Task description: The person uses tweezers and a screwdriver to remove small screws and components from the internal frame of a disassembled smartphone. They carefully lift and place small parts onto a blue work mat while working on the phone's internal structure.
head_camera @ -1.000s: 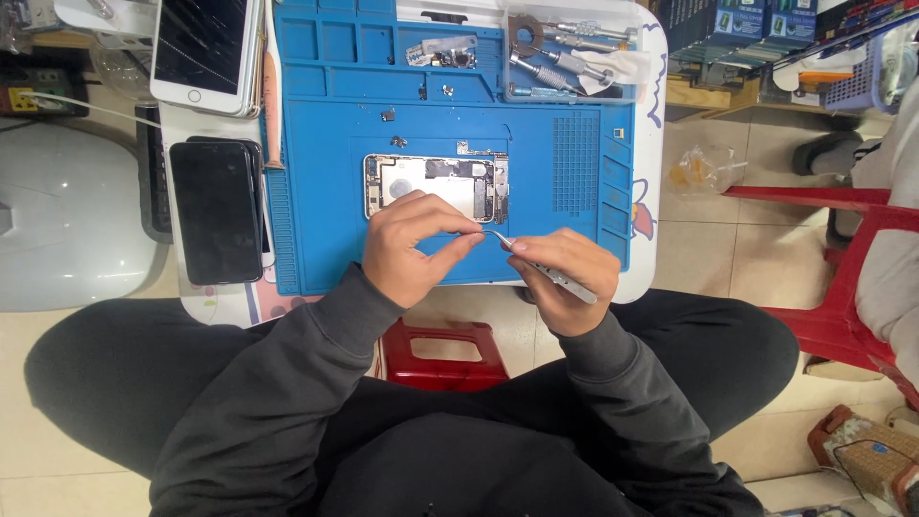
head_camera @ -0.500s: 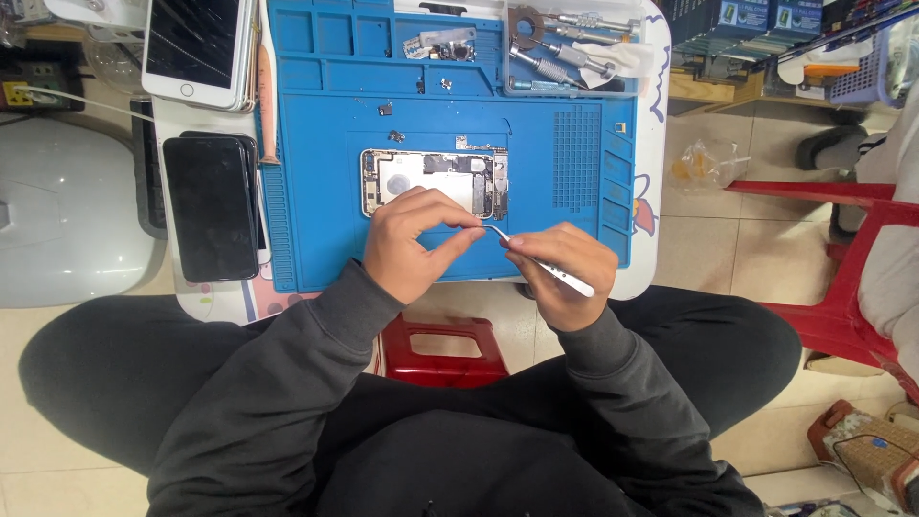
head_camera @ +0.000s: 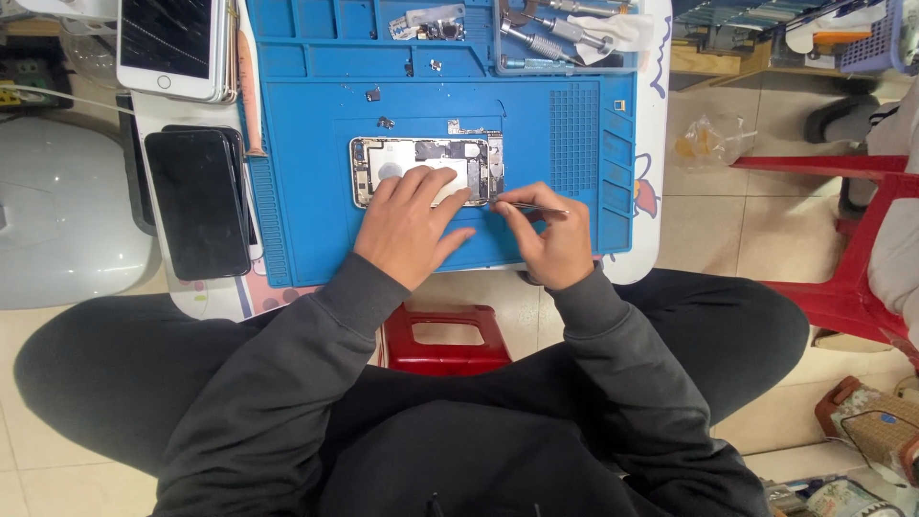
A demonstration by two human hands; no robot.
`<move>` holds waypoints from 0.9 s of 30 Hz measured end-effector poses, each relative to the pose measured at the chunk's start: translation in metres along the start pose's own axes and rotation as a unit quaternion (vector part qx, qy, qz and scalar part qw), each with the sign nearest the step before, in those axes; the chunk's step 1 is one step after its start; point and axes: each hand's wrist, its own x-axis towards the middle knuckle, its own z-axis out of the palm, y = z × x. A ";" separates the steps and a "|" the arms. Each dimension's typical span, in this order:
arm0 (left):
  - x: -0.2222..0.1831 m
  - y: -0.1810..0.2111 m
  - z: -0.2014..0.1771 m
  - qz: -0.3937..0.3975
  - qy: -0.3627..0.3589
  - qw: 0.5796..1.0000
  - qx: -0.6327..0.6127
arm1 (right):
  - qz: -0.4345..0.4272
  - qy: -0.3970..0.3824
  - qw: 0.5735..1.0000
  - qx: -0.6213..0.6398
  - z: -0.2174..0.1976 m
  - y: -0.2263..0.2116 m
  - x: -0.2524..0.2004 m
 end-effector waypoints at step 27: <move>-0.003 -0.001 0.005 -0.008 -0.039 0.999 -0.007 | 0.008 -0.078 0.996 -0.030 -0.002 -0.003 0.010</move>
